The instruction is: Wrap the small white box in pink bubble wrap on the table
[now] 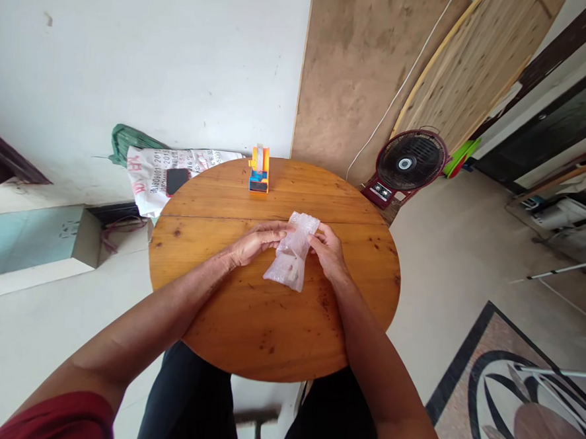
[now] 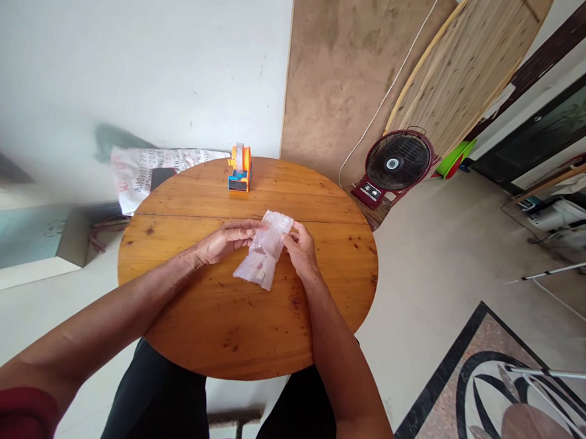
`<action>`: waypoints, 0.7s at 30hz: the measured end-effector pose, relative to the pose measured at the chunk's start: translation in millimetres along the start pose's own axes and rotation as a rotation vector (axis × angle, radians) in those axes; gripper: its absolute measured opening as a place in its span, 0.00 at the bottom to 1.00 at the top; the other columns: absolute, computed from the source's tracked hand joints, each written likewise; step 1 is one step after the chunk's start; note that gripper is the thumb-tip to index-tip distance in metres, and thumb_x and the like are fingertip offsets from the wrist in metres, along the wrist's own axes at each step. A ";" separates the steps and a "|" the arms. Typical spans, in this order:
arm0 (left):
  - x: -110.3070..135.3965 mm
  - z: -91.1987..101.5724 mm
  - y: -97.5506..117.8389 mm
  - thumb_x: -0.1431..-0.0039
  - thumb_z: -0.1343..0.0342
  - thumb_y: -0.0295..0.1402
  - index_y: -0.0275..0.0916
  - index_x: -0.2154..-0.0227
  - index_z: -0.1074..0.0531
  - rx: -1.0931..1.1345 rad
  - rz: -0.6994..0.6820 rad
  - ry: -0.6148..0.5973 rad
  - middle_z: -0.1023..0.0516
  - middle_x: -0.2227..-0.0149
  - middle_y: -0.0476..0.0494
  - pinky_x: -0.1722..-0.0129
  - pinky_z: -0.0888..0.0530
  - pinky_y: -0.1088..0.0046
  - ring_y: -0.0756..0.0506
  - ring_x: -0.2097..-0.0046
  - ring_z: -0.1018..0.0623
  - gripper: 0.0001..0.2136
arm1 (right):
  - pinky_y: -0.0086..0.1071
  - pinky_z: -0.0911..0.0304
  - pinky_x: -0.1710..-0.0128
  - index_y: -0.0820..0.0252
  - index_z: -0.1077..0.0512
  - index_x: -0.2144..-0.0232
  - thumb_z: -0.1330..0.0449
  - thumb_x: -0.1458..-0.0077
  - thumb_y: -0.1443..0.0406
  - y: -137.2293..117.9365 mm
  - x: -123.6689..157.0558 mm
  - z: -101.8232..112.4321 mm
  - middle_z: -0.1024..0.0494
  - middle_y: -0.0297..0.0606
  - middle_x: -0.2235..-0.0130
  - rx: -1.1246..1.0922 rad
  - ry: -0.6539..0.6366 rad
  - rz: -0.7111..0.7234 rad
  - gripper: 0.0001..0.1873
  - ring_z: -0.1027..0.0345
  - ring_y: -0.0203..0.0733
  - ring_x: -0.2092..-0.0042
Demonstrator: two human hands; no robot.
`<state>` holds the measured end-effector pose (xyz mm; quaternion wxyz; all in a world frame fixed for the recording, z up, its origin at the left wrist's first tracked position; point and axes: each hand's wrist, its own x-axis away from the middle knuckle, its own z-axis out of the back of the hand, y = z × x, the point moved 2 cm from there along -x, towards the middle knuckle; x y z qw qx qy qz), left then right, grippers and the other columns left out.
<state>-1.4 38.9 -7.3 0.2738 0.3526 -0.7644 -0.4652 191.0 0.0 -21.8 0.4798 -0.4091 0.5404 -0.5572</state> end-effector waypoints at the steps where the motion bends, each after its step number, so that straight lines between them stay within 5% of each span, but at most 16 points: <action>1: -0.2 0.2 0.0 0.60 0.31 0.38 0.36 0.65 0.21 -0.008 -0.006 0.004 0.21 0.64 0.44 0.61 0.31 0.70 0.47 0.63 0.26 0.17 | 0.28 0.42 0.75 0.56 0.30 0.52 0.37 0.53 0.58 0.7 -0.2 -0.7 0.21 0.33 0.67 -0.007 0.012 0.000 0.24 0.33 0.37 0.70; 6: -2.8 3.8 -5.7 0.62 0.32 0.36 0.35 0.71 0.23 -0.100 0.039 0.028 0.24 0.71 0.47 0.64 0.32 0.71 0.48 0.67 0.27 0.14 | 0.30 0.40 0.74 0.57 0.31 0.54 0.38 0.53 0.58 5.0 -3.2 -1.1 0.21 0.35 0.66 0.009 0.049 0.026 0.23 0.32 0.39 0.69; 13: -0.9 5.5 -6.7 0.61 0.37 0.33 0.37 0.66 0.21 -0.239 0.044 0.017 0.22 0.70 0.47 0.63 0.34 0.70 0.47 0.67 0.27 0.15 | 0.33 0.36 0.64 0.57 0.30 0.65 0.39 0.48 0.58 -12.5 5.6 9.3 0.26 0.32 0.70 0.218 0.307 0.325 0.10 0.33 0.38 0.69; 16: 1.3 4.2 -4.2 0.58 0.35 0.36 0.39 0.60 0.21 -0.322 0.010 -0.008 0.19 0.64 0.47 0.58 0.32 0.68 0.43 0.61 0.24 0.19 | 0.32 0.36 0.67 0.57 0.29 0.71 0.42 0.44 0.55 -20.3 13.0 6.0 0.27 0.32 0.72 0.183 0.157 0.285 0.12 0.33 0.37 0.71; 21: 3.3 2.1 -1.9 0.51 0.35 0.47 0.42 0.54 0.21 -0.377 -0.067 -0.054 0.20 0.51 0.42 0.47 0.33 0.62 0.37 0.48 0.25 0.22 | 0.31 0.36 0.65 0.56 0.26 0.65 0.38 0.48 0.52 -21.3 19.5 -7.3 0.23 0.34 0.65 0.229 -0.082 0.154 0.14 0.31 0.39 0.66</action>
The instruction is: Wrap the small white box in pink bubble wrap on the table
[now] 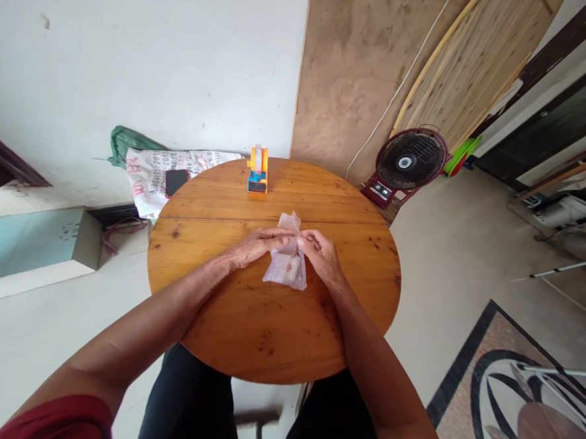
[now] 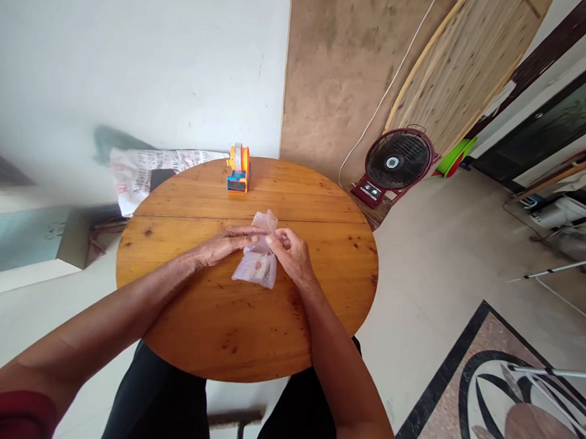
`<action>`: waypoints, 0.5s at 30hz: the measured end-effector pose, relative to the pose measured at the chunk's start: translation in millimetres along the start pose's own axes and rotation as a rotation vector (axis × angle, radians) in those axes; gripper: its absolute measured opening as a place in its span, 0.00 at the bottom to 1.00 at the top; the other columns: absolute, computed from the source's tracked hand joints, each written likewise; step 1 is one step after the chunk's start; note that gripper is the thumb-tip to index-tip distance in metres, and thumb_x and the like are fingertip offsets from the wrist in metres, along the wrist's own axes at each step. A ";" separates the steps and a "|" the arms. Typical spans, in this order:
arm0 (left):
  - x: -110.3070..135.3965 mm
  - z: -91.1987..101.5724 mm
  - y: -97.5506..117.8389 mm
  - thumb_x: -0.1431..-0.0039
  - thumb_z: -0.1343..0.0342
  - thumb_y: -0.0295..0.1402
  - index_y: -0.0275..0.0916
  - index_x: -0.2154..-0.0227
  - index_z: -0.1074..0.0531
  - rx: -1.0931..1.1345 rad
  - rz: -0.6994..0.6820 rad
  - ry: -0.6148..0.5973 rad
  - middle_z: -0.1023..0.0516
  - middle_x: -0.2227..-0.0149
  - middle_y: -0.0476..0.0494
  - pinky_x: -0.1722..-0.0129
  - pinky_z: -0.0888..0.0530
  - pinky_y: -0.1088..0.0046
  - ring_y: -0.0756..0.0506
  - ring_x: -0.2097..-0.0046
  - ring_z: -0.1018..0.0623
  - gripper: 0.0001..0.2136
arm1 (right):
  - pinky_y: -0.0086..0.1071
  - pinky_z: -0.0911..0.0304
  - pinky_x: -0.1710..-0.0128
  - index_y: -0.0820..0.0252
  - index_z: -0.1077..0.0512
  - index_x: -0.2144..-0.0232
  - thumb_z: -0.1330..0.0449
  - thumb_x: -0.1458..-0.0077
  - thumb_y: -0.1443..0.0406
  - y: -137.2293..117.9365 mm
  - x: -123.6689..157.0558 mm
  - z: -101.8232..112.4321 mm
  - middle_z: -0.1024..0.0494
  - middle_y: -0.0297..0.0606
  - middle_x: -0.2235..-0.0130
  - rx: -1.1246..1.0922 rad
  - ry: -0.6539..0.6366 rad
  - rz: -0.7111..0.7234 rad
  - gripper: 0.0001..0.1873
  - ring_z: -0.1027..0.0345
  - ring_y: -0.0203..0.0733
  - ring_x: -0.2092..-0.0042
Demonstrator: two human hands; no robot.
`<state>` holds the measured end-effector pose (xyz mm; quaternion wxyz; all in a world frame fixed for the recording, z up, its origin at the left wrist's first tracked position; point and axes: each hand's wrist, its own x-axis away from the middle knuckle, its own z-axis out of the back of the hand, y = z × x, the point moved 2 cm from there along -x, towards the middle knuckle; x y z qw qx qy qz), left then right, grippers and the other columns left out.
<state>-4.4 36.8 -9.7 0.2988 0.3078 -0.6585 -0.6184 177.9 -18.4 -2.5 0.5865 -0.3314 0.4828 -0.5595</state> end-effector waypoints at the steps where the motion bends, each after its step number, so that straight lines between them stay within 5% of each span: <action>1: 0.3 0.0 0.2 0.50 0.36 0.48 0.42 0.53 0.21 -0.007 -0.008 -0.006 0.21 0.50 0.42 0.45 0.33 0.61 0.36 0.46 0.25 0.23 | 0.31 0.37 0.65 0.55 0.26 0.64 0.37 0.49 0.53 0.1 0.1 -1.9 0.23 0.35 0.64 0.004 -0.013 -0.012 0.15 0.31 0.39 0.66; 6: 0.9 1.5 -0.6 0.47 0.40 0.53 0.40 0.51 0.22 -0.018 -0.010 -0.027 0.21 0.49 0.39 0.42 0.36 0.57 0.33 0.43 0.28 0.27 | 0.32 0.37 0.64 0.54 0.26 0.60 0.32 0.56 0.57 3.2 -1.4 -5.0 0.22 0.35 0.61 0.014 0.018 -0.068 0.19 0.32 0.38 0.66; 10: 0.2 2.5 -2.0 0.48 0.38 0.52 0.39 0.52 0.21 -0.020 -0.015 0.010 0.21 0.49 0.39 0.42 0.36 0.56 0.33 0.44 0.27 0.26 | 0.31 0.41 0.68 0.55 0.25 0.71 0.37 0.53 0.60 9.6 -4.2 -2.5 0.25 0.31 0.72 0.078 0.084 -0.056 0.06 0.35 0.38 0.71; 15: -1.0 1.5 -1.3 0.53 0.34 0.49 0.38 0.54 0.20 0.122 -0.009 0.085 0.20 0.51 0.38 0.43 0.34 0.58 0.33 0.46 0.26 0.26 | 0.29 0.51 0.74 0.57 0.33 0.82 0.41 0.52 0.60 18.3 -8.1 1.1 0.39 0.26 0.81 0.004 0.170 -0.073 0.11 0.46 0.34 0.75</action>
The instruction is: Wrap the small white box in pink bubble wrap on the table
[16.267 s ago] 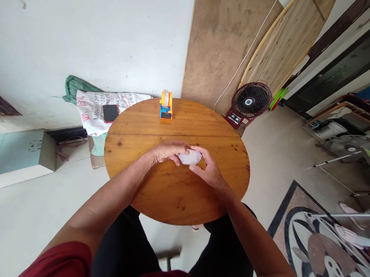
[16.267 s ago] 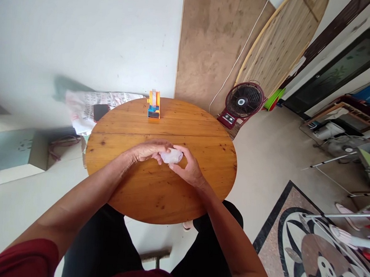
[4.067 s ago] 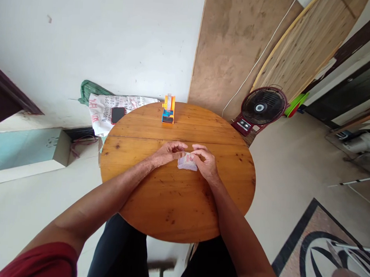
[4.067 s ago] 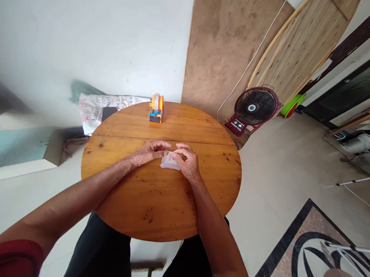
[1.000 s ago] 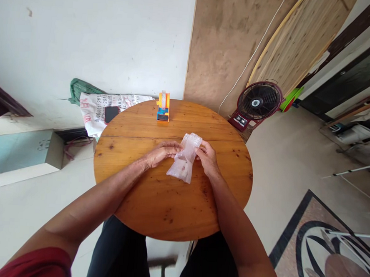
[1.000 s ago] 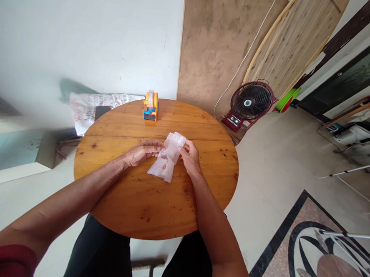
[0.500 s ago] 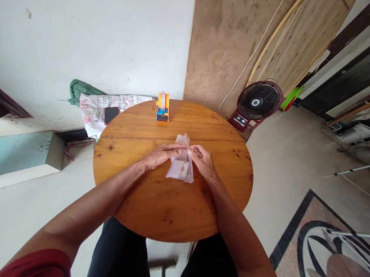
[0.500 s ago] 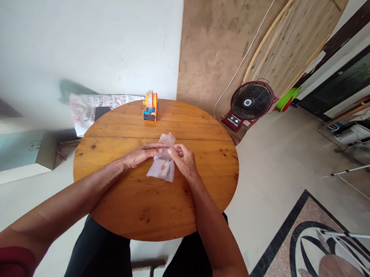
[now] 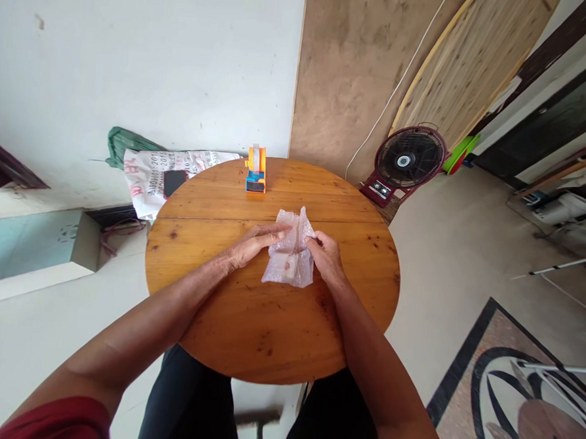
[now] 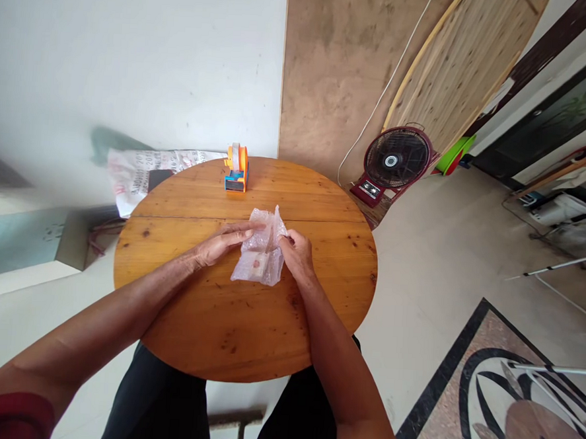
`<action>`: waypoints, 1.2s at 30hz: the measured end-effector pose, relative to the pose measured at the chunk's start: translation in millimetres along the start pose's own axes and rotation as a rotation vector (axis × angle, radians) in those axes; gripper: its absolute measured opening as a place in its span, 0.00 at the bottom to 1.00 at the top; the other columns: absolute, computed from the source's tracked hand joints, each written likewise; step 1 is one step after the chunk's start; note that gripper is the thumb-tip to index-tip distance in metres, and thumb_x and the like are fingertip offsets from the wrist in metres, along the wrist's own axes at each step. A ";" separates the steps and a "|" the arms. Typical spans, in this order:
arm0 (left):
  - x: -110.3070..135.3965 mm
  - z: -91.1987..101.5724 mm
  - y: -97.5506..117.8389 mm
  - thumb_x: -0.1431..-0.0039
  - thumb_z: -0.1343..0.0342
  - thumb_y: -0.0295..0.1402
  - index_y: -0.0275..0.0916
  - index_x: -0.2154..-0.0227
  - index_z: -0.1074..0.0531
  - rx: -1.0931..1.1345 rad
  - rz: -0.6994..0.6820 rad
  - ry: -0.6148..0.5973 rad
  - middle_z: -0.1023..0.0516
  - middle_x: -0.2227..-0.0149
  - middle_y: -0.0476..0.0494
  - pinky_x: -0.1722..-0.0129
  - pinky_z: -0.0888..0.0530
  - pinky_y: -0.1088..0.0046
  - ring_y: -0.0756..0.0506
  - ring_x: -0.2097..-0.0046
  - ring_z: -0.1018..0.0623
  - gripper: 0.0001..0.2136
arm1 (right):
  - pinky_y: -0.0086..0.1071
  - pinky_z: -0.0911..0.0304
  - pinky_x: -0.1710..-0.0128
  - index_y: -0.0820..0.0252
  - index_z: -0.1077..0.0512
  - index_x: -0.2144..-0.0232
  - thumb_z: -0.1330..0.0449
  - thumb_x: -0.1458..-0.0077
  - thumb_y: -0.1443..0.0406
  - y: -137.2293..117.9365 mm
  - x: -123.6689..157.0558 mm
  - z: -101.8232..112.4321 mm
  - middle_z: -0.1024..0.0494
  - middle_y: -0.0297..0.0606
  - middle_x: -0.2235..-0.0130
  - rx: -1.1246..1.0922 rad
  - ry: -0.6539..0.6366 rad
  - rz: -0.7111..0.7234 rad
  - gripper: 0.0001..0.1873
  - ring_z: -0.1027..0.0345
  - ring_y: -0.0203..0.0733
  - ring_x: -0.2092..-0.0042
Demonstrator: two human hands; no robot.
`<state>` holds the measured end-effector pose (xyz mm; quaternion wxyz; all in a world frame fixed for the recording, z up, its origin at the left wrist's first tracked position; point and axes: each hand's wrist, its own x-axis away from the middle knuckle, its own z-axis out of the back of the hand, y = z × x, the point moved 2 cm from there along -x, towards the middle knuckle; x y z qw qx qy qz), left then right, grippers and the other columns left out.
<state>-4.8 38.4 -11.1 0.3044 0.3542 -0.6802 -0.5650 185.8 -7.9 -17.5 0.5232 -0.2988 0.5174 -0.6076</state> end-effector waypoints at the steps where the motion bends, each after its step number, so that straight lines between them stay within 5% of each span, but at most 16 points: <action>1: -0.4 -0.2 0.3 0.54 0.33 0.49 0.38 0.55 0.20 0.034 0.003 0.013 0.20 0.51 0.38 0.44 0.34 0.58 0.33 0.46 0.26 0.26 | 0.29 0.51 0.74 0.57 0.34 0.81 0.40 0.52 0.59 1.0 -0.6 0.1 0.38 0.26 0.80 -0.080 0.000 -0.035 0.11 0.46 0.33 0.75; 6: -3.3 2.8 0.1 0.56 0.32 0.45 0.37 0.56 0.21 0.050 -0.034 0.097 0.20 0.53 0.40 0.48 0.32 0.62 0.36 0.50 0.25 0.24 | 0.28 0.45 0.74 0.57 0.33 0.77 0.36 0.58 0.55 0.7 -1.1 -0.6 0.32 0.27 0.78 -0.447 -0.033 -0.254 0.14 0.41 0.33 0.76; 13: -4.9 15.4 -0.9 0.54 0.35 0.41 0.38 0.73 0.24 -0.323 -0.282 0.455 0.27 0.67 0.47 0.62 0.32 0.72 0.48 0.65 0.30 0.11 | 0.28 0.40 0.74 0.57 0.34 0.75 0.33 0.62 0.55 -1.3 -3.2 -0.4 0.29 0.27 0.77 -0.515 -0.031 -0.317 0.17 0.36 0.33 0.77; 18: -4.1 6.1 0.5 0.54 0.34 0.44 0.38 0.74 0.28 -0.250 -0.206 0.284 0.30 0.74 0.50 0.67 0.35 0.74 0.50 0.70 0.33 0.15 | 0.29 0.39 0.75 0.56 0.33 0.74 0.32 0.62 0.54 -0.1 -4.1 -1.5 0.27 0.28 0.77 -0.528 -0.073 -0.333 0.18 0.35 0.35 0.76; 27: -2.7 3.1 -0.6 0.59 0.30 0.45 0.38 0.70 0.27 -0.282 -0.143 0.215 0.24 0.72 0.49 0.67 0.32 0.72 0.47 0.68 0.26 0.18 | 0.37 0.32 0.60 0.55 0.27 0.64 0.32 0.58 0.52 -8.0 -0.6 -6.3 0.19 0.36 0.63 -0.630 -0.248 -0.281 0.21 0.25 0.46 0.62; 36: 2.1 -7.2 2.8 0.61 0.29 0.41 0.40 0.69 0.29 -0.249 -0.119 0.137 0.23 0.70 0.48 0.68 0.30 0.72 0.46 0.67 0.25 0.19 | 0.40 0.32 0.55 0.55 0.28 0.55 0.33 0.55 0.52 -23.1 7.8 -10.9 0.19 0.38 0.59 -0.676 -0.415 -0.267 0.25 0.24 0.48 0.58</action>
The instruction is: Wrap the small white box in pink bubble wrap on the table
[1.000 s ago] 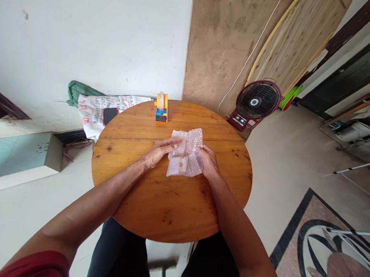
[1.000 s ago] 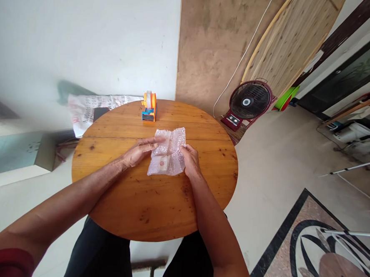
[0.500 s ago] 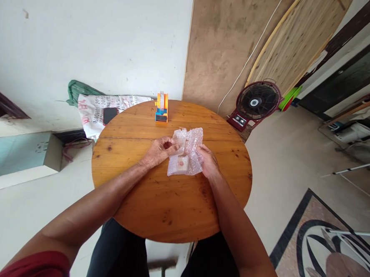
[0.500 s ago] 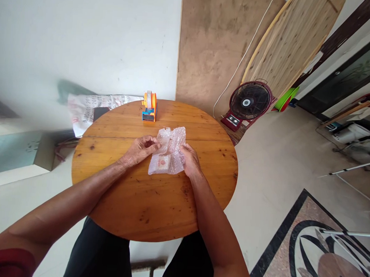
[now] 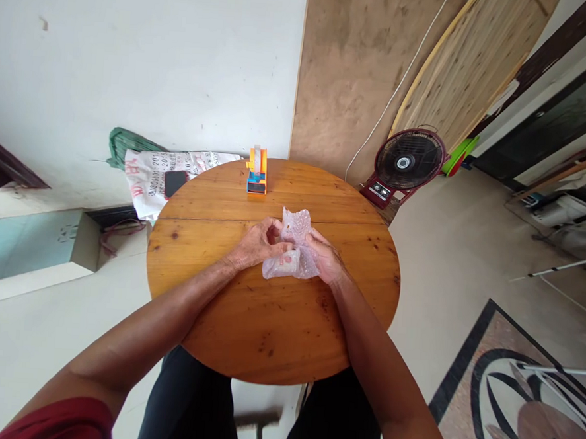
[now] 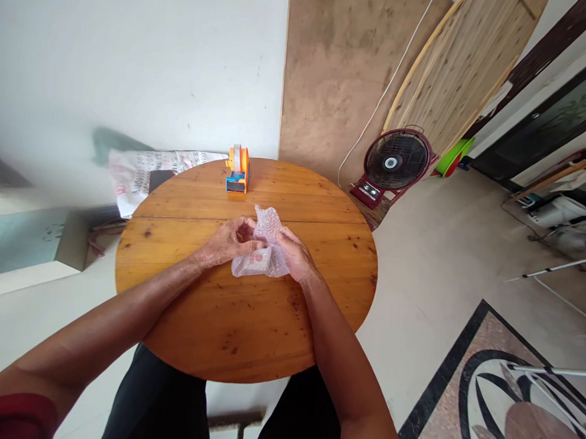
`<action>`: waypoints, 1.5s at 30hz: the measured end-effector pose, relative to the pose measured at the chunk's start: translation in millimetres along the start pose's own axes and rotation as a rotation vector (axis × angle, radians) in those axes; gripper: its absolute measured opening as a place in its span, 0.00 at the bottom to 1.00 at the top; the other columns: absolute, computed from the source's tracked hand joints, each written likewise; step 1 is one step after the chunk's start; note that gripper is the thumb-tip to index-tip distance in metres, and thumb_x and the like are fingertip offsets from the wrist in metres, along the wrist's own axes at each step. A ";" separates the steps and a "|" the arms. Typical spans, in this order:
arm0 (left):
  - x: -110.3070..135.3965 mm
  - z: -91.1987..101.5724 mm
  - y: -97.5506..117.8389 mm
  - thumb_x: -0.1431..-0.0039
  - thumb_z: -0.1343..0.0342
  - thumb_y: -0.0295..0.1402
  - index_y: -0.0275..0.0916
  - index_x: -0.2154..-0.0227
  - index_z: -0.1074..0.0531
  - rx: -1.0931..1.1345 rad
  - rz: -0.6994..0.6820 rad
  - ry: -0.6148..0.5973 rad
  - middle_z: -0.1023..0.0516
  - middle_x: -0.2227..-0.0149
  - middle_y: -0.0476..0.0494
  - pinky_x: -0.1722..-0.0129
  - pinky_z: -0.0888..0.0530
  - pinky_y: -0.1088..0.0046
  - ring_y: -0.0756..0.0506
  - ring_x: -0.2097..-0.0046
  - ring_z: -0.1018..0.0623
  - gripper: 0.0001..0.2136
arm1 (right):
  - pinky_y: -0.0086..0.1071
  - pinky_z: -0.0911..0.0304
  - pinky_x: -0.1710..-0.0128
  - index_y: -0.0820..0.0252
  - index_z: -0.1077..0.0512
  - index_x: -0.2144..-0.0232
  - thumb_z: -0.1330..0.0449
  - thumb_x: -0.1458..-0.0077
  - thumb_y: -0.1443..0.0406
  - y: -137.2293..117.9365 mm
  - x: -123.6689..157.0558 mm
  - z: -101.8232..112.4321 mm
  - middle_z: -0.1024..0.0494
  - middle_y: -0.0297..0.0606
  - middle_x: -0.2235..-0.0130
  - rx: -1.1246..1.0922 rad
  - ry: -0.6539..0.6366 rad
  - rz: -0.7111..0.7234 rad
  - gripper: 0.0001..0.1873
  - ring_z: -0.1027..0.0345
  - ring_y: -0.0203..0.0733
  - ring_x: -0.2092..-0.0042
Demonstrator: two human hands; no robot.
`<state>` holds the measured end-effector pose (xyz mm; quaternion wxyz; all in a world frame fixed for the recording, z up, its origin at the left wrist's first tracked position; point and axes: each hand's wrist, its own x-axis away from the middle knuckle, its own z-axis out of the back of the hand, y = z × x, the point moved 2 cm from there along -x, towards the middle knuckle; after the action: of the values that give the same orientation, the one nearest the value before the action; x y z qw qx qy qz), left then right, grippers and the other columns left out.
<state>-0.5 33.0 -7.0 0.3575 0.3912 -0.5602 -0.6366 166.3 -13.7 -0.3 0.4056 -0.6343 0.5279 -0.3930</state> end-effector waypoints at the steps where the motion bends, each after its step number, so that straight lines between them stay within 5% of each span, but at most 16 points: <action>1: 0.2 -0.7 0.5 0.60 0.29 0.40 0.40 0.69 0.29 -0.001 -0.005 -0.007 0.23 0.70 0.48 0.68 0.30 0.72 0.47 0.67 0.25 0.18 | 0.40 0.32 0.55 0.55 0.28 0.55 0.33 0.55 0.52 0.3 -0.1 -0.2 0.19 0.38 0.59 -0.002 -0.004 0.007 0.25 0.24 0.48 0.58; 7: -7.0 5.1 -5.2 0.60 0.34 0.36 0.38 0.71 0.29 0.161 0.012 0.035 0.24 0.73 0.51 0.68 0.32 0.73 0.49 0.70 0.26 0.14 | 0.39 0.32 0.57 0.54 0.28 0.59 0.33 0.56 0.49 7.7 -6.7 9.3 0.19 0.38 0.59 0.068 0.089 0.035 0.24 0.25 0.48 0.58; 13: -17.3 21.2 -10.9 0.66 0.33 0.35 0.37 0.74 0.28 0.373 0.057 0.231 0.23 0.74 0.50 0.67 0.32 0.73 0.49 0.71 0.27 0.14 | 0.31 0.38 0.70 0.56 0.29 0.72 0.33 0.57 0.53 10.6 -13.0 30.9 0.25 0.30 0.73 0.100 0.350 0.141 0.16 0.33 0.36 0.73; 18: -22.7 28.6 -21.4 0.66 0.32 0.36 0.37 0.70 0.30 0.390 0.100 0.301 0.24 0.74 0.52 0.72 0.31 0.76 0.52 0.74 0.28 0.18 | 0.27 0.45 0.73 0.59 0.27 0.72 0.36 0.56 0.54 8.0 -16.4 48.3 0.30 0.27 0.76 0.240 0.572 0.261 0.14 0.40 0.32 0.75; 24: -26.7 36.5 -27.5 0.57 0.39 0.34 0.37 0.60 0.31 0.076 0.024 0.421 0.29 0.74 0.52 0.75 0.34 0.77 0.52 0.76 0.31 0.18 | 0.29 0.40 0.69 0.59 0.26 0.71 0.41 0.54 0.57 9.8 -22.4 71.6 0.26 0.30 0.74 0.597 0.679 0.363 0.12 0.35 0.37 0.71; 28: -10.3 34.4 -5.8 0.50 0.44 0.31 0.38 0.57 0.29 -0.343 -0.332 0.551 0.28 0.66 0.47 0.65 0.30 0.72 0.47 0.65 0.27 0.15 | 0.31 0.35 0.65 0.58 0.26 0.67 0.43 0.53 0.59 6.9 -20.8 76.8 0.22 0.35 0.69 0.786 0.690 0.367 0.12 0.29 0.41 0.67; 31: 4.4 24.0 11.6 0.47 0.44 0.31 0.38 0.61 0.27 -0.501 -0.606 0.385 0.26 0.63 0.43 0.55 0.28 0.65 0.43 0.58 0.25 0.10 | 0.33 0.34 0.64 0.57 0.27 0.65 0.44 0.51 0.60 3.4 -18.1 74.9 0.20 0.36 0.68 0.910 0.696 0.314 0.12 0.27 0.42 0.66; 33: 8.2 18.0 15.4 0.47 0.44 0.32 0.37 0.59 0.26 -0.536 -0.621 0.212 0.24 0.60 0.41 0.51 0.29 0.63 0.42 0.55 0.25 0.12 | 0.34 0.35 0.62 0.56 0.27 0.64 0.43 0.51 0.60 1.2 -16.6 72.9 0.20 0.36 0.68 1.013 0.707 0.277 0.12 0.26 0.43 0.65; 39: 1.3 16.4 1.9 0.46 0.41 0.44 0.37 0.47 0.28 -0.581 -0.243 -0.109 0.23 0.50 0.38 0.47 0.29 0.62 0.38 0.48 0.24 0.25 | 0.37 0.34 0.59 0.55 0.28 0.57 0.41 0.51 0.61 -2.1 -15.8 71.2 0.18 0.38 0.65 1.118 0.722 0.216 0.16 0.25 0.46 0.62; 45: 5.1 24.2 16.6 0.45 0.43 0.51 0.36 0.58 0.23 -0.381 -0.071 -0.221 0.19 0.60 0.42 0.54 0.27 0.65 0.40 0.56 0.22 0.23 | 0.36 0.33 0.60 0.56 0.28 0.58 0.43 0.50 0.62 -1.4 -16.3 70.9 0.18 0.37 0.66 1.085 0.696 0.223 0.15 0.25 0.45 0.63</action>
<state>-24.2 37.0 10.5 0.3388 0.2638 -0.4515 -0.7822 230.3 9.6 -25.7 0.5120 -0.1168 0.4175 -0.7416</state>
